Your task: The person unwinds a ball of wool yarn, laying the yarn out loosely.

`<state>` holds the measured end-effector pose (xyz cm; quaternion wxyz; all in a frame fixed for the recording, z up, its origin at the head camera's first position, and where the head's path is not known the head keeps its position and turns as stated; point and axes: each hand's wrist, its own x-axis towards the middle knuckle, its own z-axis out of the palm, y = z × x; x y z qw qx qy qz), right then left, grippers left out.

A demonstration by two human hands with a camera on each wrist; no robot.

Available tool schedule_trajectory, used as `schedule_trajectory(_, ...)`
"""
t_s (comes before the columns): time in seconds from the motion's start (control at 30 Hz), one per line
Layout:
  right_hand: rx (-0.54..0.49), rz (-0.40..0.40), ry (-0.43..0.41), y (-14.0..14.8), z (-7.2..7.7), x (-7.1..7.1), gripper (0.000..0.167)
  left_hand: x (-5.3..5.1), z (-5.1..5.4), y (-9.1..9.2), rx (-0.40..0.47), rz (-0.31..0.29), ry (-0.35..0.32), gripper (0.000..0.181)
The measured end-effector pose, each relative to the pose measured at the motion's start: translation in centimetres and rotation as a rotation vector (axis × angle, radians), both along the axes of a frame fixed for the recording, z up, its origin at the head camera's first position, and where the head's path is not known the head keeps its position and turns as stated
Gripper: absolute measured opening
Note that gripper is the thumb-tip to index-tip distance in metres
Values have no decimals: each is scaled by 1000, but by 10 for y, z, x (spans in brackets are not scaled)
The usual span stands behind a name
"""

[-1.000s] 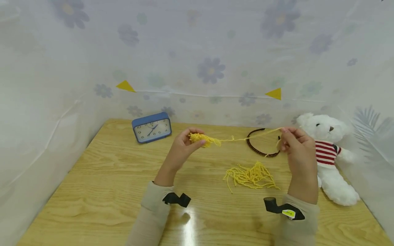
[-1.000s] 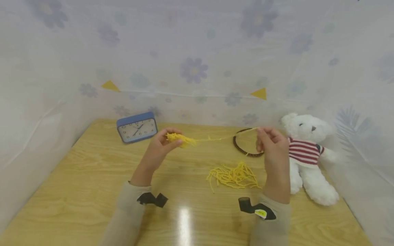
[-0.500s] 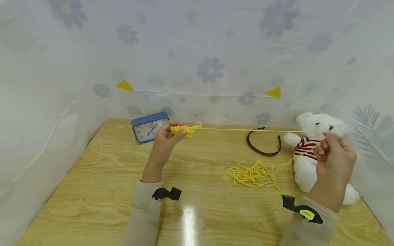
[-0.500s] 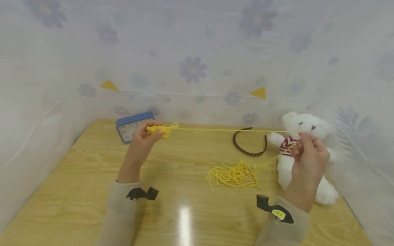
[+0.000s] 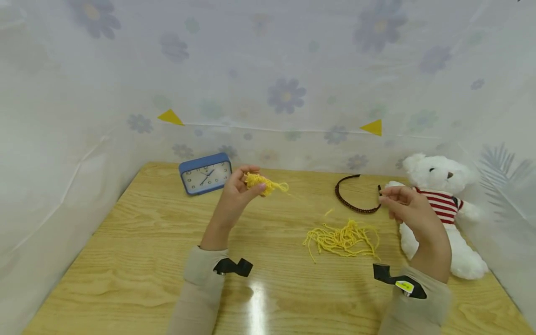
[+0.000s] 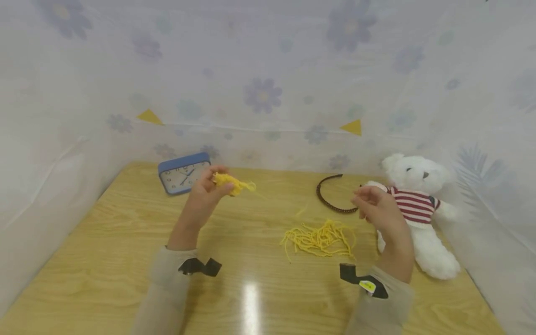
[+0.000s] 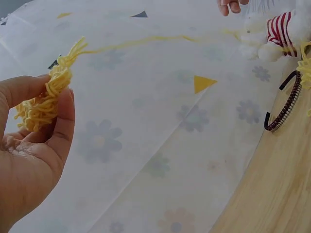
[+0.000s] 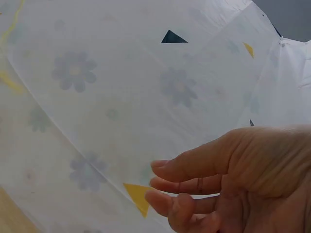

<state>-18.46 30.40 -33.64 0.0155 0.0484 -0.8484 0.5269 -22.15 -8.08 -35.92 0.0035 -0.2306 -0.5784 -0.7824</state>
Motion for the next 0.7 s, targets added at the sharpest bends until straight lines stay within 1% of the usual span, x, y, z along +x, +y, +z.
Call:
schedule_trajectory(0.07,103,32,-4,-5,0,-1,16,1,0,3,-10,-17,-6,36)
schedule_trajectory(0.1,126,46,-4,-8,0,-2,21,1,-1,5,-24,-24,-6,35)
schedule_trajectory(0.17,163,69,-2,-17,2,-3,29,2,-1,8,-60,-33,-8,33)
schedule_trajectory(0.27,169,96,5,-35,5,-6,37,3,-3,13,-117,-42,0,31)
schedule_trajectory(0.3,153,111,12,-42,5,-8,38,4,-3,15,-136,-42,7,31)
schedule_trajectory(0.37,97,170,31,-58,5,-11,36,4,-5,18,-155,-53,25,30)
schedule_trajectory(0.47,-42,313,55,-84,2,-15,36,4,-7,23,-165,-70,53,29)
schedule_trajectory(0.53,-119,420,38,-99,-1,-16,43,4,-7,26,-164,-82,71,29)
schedule_trajectory(0.6,-177,506,-1,-111,-3,-17,51,5,-8,28,-168,-87,81,30)
schedule_trajectory(0.67,-209,560,-36,-121,-5,-17,56,6,-8,30,-175,-89,82,31)
schedule_trajectory(0.7,-219,569,-48,-124,-6,-17,58,6,-8,30,-179,-89,78,32)
